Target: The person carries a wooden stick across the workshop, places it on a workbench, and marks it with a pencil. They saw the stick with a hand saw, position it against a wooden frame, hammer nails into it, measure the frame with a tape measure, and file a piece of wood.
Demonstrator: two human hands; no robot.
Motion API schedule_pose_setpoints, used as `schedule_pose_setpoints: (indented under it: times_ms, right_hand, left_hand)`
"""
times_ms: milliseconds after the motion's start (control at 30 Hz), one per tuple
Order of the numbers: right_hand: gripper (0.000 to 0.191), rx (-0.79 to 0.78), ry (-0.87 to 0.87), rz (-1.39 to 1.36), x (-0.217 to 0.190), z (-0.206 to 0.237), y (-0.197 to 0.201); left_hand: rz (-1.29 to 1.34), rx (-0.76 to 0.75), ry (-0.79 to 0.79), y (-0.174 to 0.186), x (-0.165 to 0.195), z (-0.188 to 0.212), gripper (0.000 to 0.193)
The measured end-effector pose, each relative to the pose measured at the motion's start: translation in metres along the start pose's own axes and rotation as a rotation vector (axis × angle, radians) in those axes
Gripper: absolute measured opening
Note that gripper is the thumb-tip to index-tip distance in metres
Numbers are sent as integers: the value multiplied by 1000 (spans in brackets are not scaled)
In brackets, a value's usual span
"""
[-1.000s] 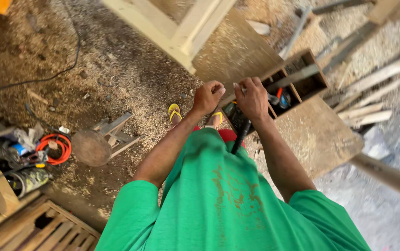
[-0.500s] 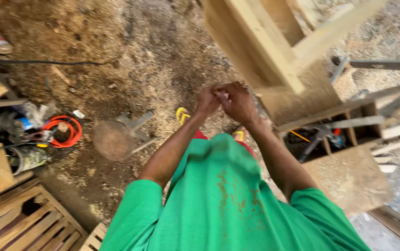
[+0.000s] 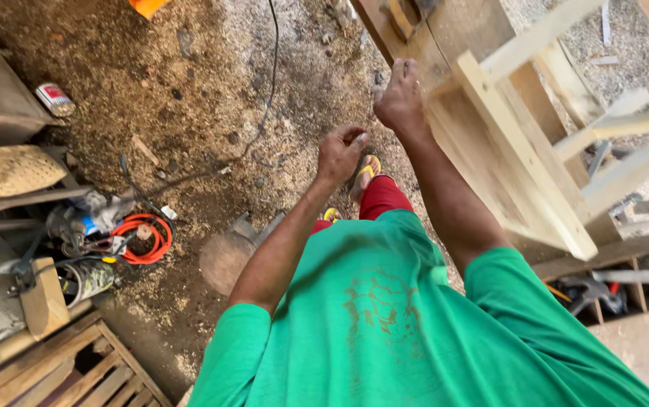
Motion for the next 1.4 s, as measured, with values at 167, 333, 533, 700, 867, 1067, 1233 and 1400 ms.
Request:
schedule_pose_setpoints:
  times_ms: [167,333,533,700,867,1067,1233,1400]
  right_hand:
    - [84,-176,-273,-67,0,-97,-20]
    - [93,-268,-354,39,-1,-156,-25]
    - [54,-366,-516,171,9,-195,-42]
    - [35,-70,-601,93,27,-213,-37]
    - [19,444,-927,-582,57,-171,2]
    - [22,1024,-487,-710,36,-68,74]
    - [39,1426,-581,-592,24,48,126]
    - [33,1598,-564,-434,0,180,152]
  left_hand:
    - [-187,32,3,6,10,-79,21]
    - [-196,-9,131,1,32,-161,21]
    - [-123,-216,-27,-21,47,-230,21]
    - [-96,-493,-66,-27,59,-255,18]
    - [-37,-429,-100,-32,75,-261,18]
    - [108,-614,-237,-80,98,-217,10]
    - [109,-1019,-354,-132,128,-120,7]
    - [82,-1291,-607,-163,134,-11,13]
Point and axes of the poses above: each hand's wrist, its own z-axis away from the middle knuckle, its own y-axis out of the back of the hand, x = y × z, the point moved 3 cm from there along -z, towards the middle knuckle, and after that the axes turned 15 degrees about z, right-handed, at the moved point
